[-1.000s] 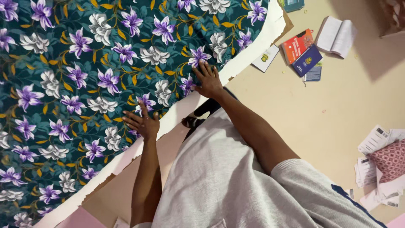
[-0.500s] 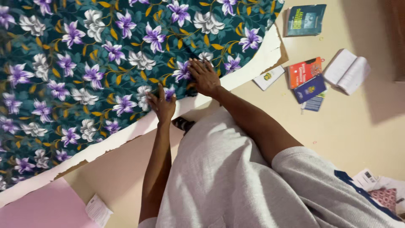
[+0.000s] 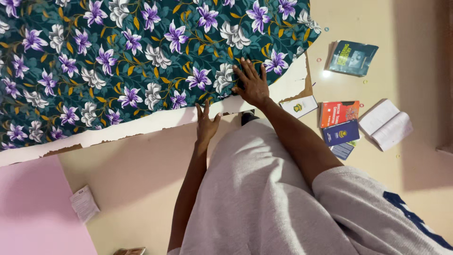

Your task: The person spreads a floral patterned bedsheet over a mattress, smoothing it out by hand and tucking the edges around the corners of the bed.

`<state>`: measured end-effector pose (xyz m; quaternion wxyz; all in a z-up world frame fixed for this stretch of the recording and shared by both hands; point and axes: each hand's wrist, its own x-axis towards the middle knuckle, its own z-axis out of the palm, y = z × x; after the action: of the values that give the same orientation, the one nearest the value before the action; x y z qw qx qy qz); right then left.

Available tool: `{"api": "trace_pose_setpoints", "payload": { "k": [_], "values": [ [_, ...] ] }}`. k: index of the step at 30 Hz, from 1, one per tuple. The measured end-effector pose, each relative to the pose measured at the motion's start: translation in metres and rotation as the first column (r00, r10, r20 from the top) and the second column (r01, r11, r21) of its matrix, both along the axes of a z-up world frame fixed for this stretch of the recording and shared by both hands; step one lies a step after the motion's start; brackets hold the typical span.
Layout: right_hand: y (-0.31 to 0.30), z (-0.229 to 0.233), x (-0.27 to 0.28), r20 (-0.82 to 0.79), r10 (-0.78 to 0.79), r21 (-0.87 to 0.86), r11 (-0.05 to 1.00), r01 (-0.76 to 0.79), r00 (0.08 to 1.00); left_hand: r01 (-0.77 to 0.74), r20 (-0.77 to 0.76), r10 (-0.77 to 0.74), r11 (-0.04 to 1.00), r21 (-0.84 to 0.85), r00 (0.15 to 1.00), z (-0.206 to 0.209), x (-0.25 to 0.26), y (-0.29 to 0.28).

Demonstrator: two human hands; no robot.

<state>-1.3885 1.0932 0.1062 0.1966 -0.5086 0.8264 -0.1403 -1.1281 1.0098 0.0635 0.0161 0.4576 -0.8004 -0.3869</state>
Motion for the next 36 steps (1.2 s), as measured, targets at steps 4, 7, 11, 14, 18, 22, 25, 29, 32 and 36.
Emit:
{"api": "trace_pose_setpoints", "payload": {
  "k": [4, 7, 11, 14, 18, 22, 25, 29, 32, 36],
  "values": [
    [0.013, -0.001, -0.014, -0.028, 0.078, 0.094, 0.993, -0.075, 0.997, -0.015, -0.033, 0.017, 0.997, 0.079, 0.999, 0.0, -0.025, 0.036],
    [0.02, -0.003, -0.033, 0.114, 0.167, 0.279, 0.941, -0.193, 0.979, -0.122, -0.045, 0.134, 0.971, 0.205, 0.99, -0.02, -0.042, 0.074],
    [0.039, -0.01, -0.025, 0.117, 0.249, 0.3, 0.914, -0.273, 0.962, -0.066, -0.06, 0.085, 0.96, 0.271, 0.995, -0.032, -0.005, 0.156],
    [0.03, -0.004, -0.03, 0.136, 0.244, 0.346, 0.897, -0.276, 0.96, 0.028, -0.032, -0.018, 0.937, 0.348, 0.999, -0.009, 0.011, 0.175],
    [0.038, -0.004, -0.039, 0.194, 0.237, 0.339, 0.894, -0.291, 0.952, -0.27, 0.092, 0.264, 0.798, 0.539, 0.96, 0.038, -0.03, 0.173],
    [0.052, 0.0, -0.059, 0.116, 0.315, 0.337, 0.88, -0.336, 0.942, -0.262, -0.148, 0.284, 0.953, 0.15, 0.947, 0.057, -0.124, 0.145],
    [0.061, 0.0, -0.099, 0.039, 0.461, 0.276, 0.848, -0.453, 0.887, -0.302, -0.35, 0.21, 0.923, -0.236, 0.913, 0.046, -0.207, 0.11],
    [0.056, -0.004, -0.195, 0.1, 0.572, 0.309, 0.76, -0.572, 0.814, -0.464, -0.227, 0.415, 0.852, -0.242, 0.881, 0.012, -0.305, 0.073],
    [0.05, -0.015, -0.252, 0.274, 0.415, 0.418, 0.761, -0.496, 0.867, -0.358, 0.283, 0.447, 0.879, -0.315, 0.849, -0.02, -0.349, 0.06],
    [0.047, -0.053, -0.3, 0.197, 0.635, 0.438, 0.624, -0.647, 0.747, -0.281, 0.626, 0.363, 0.932, -0.23, 0.691, -0.035, -0.347, 0.049]
  ]
}}
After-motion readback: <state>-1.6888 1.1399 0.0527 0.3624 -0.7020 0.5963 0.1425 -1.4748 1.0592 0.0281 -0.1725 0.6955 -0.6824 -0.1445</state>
